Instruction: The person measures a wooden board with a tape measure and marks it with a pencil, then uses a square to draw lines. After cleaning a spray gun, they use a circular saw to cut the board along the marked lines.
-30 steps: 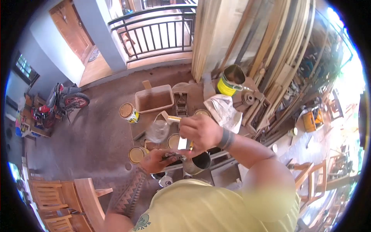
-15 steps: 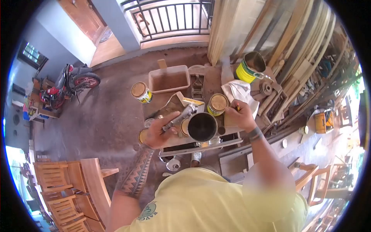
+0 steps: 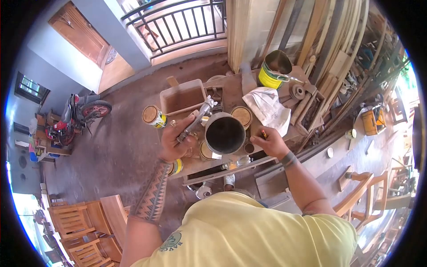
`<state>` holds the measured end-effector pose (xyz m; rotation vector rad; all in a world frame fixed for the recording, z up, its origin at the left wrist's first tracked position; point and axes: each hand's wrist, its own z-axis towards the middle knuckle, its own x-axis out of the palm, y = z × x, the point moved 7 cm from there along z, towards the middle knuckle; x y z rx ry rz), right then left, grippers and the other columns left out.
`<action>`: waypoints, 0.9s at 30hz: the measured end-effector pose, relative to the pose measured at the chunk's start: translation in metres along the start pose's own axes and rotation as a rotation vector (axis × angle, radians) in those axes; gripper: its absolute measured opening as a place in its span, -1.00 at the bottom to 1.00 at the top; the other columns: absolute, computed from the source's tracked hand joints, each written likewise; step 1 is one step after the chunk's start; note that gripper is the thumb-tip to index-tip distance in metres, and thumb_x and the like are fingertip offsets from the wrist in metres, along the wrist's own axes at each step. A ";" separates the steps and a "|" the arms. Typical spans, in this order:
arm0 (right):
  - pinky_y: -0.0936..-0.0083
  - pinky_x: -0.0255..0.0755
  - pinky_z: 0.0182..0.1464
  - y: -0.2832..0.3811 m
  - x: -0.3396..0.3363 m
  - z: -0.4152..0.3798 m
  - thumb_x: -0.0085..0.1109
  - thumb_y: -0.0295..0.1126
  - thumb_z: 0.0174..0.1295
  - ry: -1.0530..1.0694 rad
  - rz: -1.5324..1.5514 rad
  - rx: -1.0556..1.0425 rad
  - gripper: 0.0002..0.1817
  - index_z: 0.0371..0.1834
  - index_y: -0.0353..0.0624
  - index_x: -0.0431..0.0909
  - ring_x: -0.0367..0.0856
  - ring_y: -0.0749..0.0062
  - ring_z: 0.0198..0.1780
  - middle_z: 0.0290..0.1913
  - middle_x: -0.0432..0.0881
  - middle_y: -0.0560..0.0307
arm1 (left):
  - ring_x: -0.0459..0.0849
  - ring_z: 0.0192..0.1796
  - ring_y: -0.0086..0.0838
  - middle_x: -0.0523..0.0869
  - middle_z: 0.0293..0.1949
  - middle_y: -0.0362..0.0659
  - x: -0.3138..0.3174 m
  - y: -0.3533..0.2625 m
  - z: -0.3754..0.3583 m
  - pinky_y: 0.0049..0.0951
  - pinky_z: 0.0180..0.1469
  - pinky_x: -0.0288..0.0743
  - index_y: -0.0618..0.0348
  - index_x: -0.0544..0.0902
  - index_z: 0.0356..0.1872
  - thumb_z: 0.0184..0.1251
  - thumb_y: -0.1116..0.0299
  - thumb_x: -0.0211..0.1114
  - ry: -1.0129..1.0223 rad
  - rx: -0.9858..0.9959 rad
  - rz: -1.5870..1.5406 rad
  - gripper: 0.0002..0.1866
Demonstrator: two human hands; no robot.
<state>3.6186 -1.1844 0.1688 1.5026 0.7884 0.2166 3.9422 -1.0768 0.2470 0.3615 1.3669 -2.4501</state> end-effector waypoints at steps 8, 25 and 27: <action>0.39 0.43 -0.31 -0.022 -0.005 -0.008 0.50 -0.22 0.40 -0.002 -0.021 0.043 -0.68 -0.32 -0.23 0.63 0.44 0.59 -0.39 -0.51 0.56 0.24 | 0.76 -0.12 -0.30 0.82 -0.02 -0.01 -0.004 -0.024 0.055 -0.32 0.04 0.60 0.15 0.60 0.49 0.28 0.28 0.55 0.098 0.032 0.269 -0.28; 0.19 0.56 -0.21 -0.102 0.001 -0.123 0.48 -0.22 0.33 -0.031 -0.159 0.145 -0.70 -0.23 -0.24 0.66 0.70 0.11 -0.31 -0.38 0.69 -0.13 | 0.68 0.24 0.02 0.81 0.04 -0.02 0.137 0.007 0.318 0.08 0.36 0.45 -0.25 0.64 0.39 0.31 0.01 0.50 0.401 0.357 1.030 -0.39; 0.14 0.57 -0.20 -0.111 0.006 -0.137 0.48 -0.18 0.32 -0.043 -0.197 0.158 -0.68 -0.22 -0.23 0.66 0.72 0.00 -0.29 -0.35 0.71 -0.15 | 0.68 0.23 0.00 0.80 0.01 -0.03 0.171 0.026 0.331 0.06 0.35 0.45 -0.26 0.63 0.40 0.35 0.00 0.46 0.464 0.381 1.119 -0.41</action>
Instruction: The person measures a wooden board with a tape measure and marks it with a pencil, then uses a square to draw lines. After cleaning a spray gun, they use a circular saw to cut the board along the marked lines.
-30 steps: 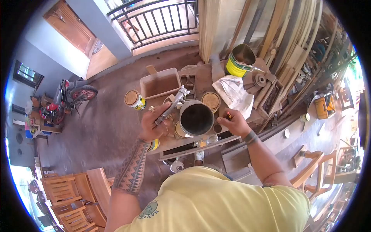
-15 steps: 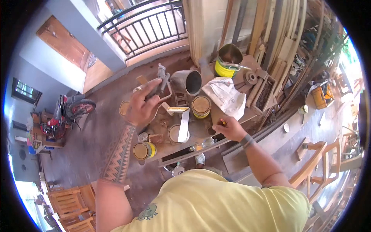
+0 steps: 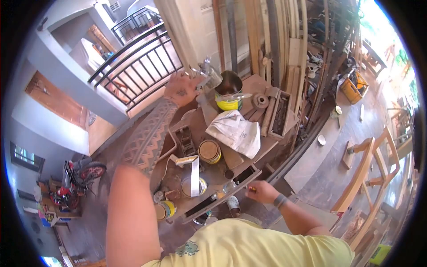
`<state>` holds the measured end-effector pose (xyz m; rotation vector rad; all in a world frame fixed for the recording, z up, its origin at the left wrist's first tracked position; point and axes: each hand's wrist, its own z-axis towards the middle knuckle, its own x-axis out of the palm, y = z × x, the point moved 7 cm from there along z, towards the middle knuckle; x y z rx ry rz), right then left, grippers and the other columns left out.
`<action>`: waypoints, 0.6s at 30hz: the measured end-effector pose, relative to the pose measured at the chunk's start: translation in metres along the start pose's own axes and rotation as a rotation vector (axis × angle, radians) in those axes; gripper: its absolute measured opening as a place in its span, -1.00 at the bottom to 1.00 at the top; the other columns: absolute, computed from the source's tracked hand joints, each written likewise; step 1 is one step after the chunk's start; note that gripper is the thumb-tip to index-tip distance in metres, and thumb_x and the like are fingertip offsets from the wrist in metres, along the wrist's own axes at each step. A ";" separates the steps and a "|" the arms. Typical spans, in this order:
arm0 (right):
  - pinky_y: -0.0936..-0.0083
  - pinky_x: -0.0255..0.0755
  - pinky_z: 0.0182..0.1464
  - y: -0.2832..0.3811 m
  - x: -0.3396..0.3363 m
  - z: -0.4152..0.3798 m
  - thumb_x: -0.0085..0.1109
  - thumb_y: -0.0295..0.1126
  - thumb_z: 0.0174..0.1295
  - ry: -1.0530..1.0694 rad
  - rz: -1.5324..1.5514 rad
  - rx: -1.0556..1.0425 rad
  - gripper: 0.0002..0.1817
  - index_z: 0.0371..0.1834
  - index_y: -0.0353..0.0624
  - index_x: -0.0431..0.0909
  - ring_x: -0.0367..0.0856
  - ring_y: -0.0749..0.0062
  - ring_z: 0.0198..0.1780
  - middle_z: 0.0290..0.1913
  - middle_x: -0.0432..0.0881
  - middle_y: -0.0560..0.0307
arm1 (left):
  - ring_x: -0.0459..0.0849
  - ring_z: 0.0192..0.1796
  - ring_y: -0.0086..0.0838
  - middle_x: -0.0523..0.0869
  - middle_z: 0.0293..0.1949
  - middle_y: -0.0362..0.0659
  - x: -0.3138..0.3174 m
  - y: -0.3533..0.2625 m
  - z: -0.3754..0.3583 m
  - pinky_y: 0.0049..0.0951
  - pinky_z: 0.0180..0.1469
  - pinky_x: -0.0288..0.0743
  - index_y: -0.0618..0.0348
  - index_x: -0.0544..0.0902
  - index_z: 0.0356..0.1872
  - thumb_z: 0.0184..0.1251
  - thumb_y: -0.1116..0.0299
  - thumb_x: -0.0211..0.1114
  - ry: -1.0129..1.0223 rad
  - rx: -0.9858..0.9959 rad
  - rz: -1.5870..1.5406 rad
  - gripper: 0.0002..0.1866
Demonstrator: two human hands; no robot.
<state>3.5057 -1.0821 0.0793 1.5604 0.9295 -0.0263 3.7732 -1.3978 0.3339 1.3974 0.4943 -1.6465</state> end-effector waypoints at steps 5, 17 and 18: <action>0.00 0.56 -0.16 -0.014 -0.002 -0.030 0.40 -0.11 0.36 -0.035 -0.028 0.010 -0.65 -0.14 -0.23 0.65 0.71 -0.27 -0.19 -0.27 0.72 -0.24 | 0.66 0.21 -0.09 0.80 -0.07 -0.07 0.066 -0.026 0.042 -0.01 0.31 0.43 -0.34 0.64 0.39 0.41 0.16 0.35 -0.022 0.066 0.104 -0.49; -0.05 0.59 -0.09 -0.044 -0.013 -0.040 0.32 -0.05 0.40 -0.013 -0.123 0.141 -0.62 -0.11 -0.19 0.68 0.73 -0.25 -0.12 -0.21 0.75 -0.21 | 0.72 0.17 -0.12 0.80 -0.12 -0.08 0.131 -0.042 0.055 -0.12 0.23 0.46 -0.27 0.64 0.23 0.42 0.24 0.21 -0.090 0.148 0.099 -0.62; -0.05 0.59 -0.09 -0.043 -0.014 -0.038 0.32 -0.04 0.40 -0.002 -0.131 0.153 -0.62 -0.11 -0.20 0.69 0.73 -0.25 -0.12 -0.20 0.75 -0.21 | 0.73 0.16 -0.13 0.81 -0.15 -0.07 0.125 -0.043 0.056 -0.13 0.21 0.46 -0.22 0.64 0.20 0.42 0.24 0.22 -0.088 0.171 0.104 -0.65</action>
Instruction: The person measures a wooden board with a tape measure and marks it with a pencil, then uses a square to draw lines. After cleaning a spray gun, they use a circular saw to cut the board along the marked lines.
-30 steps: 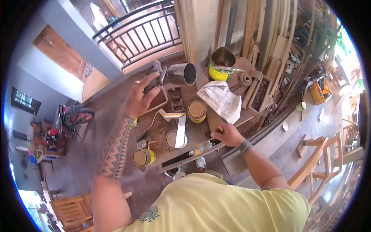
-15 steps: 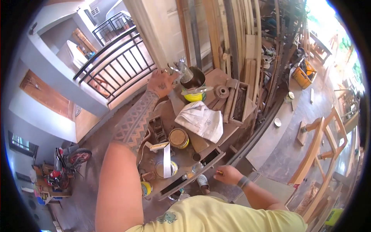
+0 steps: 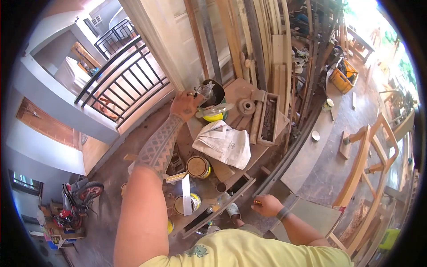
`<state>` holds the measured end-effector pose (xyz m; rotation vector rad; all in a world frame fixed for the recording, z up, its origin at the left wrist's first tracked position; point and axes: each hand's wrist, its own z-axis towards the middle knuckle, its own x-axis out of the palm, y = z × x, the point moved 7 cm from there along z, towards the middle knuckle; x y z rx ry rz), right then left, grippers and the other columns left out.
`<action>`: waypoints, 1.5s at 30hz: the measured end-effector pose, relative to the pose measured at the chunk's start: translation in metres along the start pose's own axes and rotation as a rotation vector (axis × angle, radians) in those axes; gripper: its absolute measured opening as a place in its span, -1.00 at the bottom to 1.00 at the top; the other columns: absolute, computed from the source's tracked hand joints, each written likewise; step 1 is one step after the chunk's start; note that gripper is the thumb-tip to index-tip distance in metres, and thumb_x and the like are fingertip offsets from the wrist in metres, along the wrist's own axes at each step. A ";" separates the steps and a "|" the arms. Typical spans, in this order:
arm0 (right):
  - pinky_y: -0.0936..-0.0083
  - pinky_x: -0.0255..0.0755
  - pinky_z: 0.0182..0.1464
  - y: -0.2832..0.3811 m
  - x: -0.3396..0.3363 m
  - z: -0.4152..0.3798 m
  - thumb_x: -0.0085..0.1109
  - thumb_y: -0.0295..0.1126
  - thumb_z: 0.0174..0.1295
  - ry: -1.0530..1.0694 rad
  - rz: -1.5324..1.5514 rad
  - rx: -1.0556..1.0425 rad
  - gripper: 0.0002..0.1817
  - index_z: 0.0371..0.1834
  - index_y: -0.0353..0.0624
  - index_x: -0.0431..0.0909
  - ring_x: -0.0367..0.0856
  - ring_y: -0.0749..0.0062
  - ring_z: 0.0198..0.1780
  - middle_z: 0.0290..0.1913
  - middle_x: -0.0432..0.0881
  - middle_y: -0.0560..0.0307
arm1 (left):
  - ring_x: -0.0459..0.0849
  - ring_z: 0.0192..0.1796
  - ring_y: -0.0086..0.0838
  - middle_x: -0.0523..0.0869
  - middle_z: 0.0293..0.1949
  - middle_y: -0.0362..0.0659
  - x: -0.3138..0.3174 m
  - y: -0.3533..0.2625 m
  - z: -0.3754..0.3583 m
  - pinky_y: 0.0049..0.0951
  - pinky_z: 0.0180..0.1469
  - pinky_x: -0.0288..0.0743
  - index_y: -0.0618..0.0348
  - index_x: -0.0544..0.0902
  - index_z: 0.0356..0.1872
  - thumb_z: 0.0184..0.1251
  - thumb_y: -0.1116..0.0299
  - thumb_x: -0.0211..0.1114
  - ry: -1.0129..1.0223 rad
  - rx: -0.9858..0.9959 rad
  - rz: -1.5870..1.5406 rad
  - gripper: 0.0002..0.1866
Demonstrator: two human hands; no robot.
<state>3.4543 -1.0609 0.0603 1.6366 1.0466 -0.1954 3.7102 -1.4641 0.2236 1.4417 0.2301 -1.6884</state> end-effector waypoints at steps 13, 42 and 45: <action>-0.03 0.60 -0.04 0.004 0.000 0.020 0.33 -0.05 0.40 0.027 -0.040 -0.066 -0.62 -0.05 -0.18 0.70 0.74 -0.23 -0.08 -0.16 0.77 -0.19 | 0.64 0.25 -0.16 0.81 -0.03 -0.06 -0.002 0.009 -0.019 -0.06 0.37 0.30 -0.03 0.65 0.25 0.30 0.18 0.39 0.026 -0.019 -0.022 -0.52; -0.05 0.62 -0.03 -0.013 0.013 0.024 0.30 -0.06 0.40 0.119 -0.089 -0.064 -0.64 0.01 -0.11 0.69 0.76 -0.20 -0.06 -0.14 0.78 -0.16 | 0.80 0.02 -0.19 0.82 -0.25 -0.12 0.032 0.033 -0.045 -0.09 0.10 0.56 -0.15 0.77 -0.09 0.46 0.27 0.18 0.162 -0.173 -0.097 -0.80; -0.06 0.63 -0.02 -0.019 0.019 0.026 0.30 -0.05 0.40 0.119 -0.085 -0.068 -0.64 0.01 -0.11 0.70 0.76 -0.20 -0.05 -0.12 0.78 -0.17 | 0.81 0.02 -0.14 0.82 -0.24 -0.10 0.032 0.033 -0.043 -0.08 0.09 0.62 -0.11 0.79 -0.16 0.47 0.26 0.17 0.149 -0.212 -0.136 -0.80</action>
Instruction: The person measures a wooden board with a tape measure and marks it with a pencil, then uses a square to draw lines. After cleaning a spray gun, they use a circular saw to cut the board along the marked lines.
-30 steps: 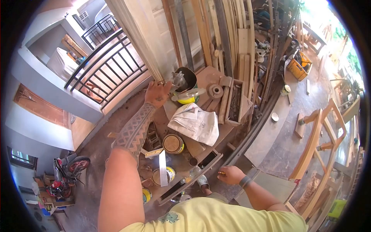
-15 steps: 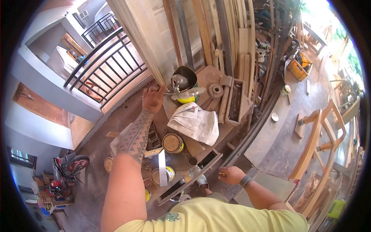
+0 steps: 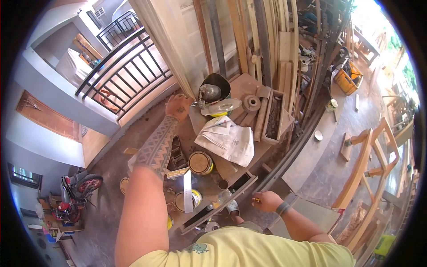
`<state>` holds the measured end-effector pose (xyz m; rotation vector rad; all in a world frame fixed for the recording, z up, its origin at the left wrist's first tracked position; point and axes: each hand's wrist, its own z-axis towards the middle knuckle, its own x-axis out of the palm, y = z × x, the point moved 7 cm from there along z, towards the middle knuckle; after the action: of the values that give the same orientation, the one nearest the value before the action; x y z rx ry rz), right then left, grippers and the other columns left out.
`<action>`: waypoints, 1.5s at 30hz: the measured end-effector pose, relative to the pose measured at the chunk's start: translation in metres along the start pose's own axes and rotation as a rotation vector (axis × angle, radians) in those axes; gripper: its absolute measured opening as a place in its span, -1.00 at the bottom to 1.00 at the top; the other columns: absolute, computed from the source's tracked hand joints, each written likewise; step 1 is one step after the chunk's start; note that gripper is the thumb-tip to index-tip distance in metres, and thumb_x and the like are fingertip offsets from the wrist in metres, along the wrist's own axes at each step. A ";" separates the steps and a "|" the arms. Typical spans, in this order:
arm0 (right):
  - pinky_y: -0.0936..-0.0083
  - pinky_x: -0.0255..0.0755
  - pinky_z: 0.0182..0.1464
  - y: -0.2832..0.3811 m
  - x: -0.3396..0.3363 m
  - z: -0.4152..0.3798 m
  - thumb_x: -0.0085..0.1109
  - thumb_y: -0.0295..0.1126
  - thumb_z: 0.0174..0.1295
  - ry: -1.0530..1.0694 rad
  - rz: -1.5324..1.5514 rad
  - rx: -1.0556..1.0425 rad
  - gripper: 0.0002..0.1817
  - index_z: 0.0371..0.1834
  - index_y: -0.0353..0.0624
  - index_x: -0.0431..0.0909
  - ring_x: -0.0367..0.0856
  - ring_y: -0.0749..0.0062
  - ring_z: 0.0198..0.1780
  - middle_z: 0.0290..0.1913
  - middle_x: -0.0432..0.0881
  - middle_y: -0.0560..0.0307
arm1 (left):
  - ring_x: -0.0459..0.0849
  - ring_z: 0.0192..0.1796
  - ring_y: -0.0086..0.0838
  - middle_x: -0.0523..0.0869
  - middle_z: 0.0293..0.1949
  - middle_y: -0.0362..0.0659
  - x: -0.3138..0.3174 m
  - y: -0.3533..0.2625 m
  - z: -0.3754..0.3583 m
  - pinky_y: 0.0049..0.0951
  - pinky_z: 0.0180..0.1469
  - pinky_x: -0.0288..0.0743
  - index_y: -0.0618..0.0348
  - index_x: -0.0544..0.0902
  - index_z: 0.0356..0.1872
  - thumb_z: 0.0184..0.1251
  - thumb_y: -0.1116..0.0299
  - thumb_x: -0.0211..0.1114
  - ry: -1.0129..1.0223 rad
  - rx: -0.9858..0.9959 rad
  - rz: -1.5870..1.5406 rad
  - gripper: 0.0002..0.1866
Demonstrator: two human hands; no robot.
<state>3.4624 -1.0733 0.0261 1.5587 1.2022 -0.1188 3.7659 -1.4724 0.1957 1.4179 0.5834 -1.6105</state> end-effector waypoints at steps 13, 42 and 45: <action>-0.05 0.63 0.00 0.003 -0.004 0.000 0.29 -0.05 0.40 0.014 0.001 0.026 -0.62 0.04 -0.11 0.71 0.77 -0.22 -0.04 -0.10 0.80 -0.18 | 0.75 0.16 -0.13 0.85 -0.13 -0.10 -0.010 0.002 0.046 -0.06 0.20 0.61 -0.12 0.87 -0.07 0.41 0.34 0.23 0.137 0.088 0.131 -0.74; -0.07 0.62 -0.03 0.030 0.002 0.028 0.32 -0.05 0.34 0.085 -0.058 -0.047 -0.63 -0.08 -0.15 0.70 0.74 -0.25 -0.08 -0.19 0.76 -0.19 | 0.75 0.03 -0.26 0.84 -0.16 -0.23 0.025 0.016 -0.012 -0.22 0.09 0.47 -0.32 0.83 -0.02 0.22 0.21 0.39 -0.140 -0.034 -0.069 -0.70; -0.05 0.59 -0.17 0.026 0.004 0.029 0.39 -0.08 0.31 -0.017 -0.057 -0.144 -0.67 -0.19 -0.14 0.67 0.75 -0.24 -0.19 -0.30 0.74 -0.17 | 0.78 0.03 -0.23 0.86 -0.13 -0.20 0.038 0.034 -0.040 -0.19 0.06 0.57 -0.18 0.82 -0.08 0.30 0.18 0.35 -0.199 -0.096 -0.182 -0.78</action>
<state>3.4975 -1.0898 0.0302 1.3966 1.2151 -0.0807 3.8180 -1.4687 0.1566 1.1446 0.6779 -1.8173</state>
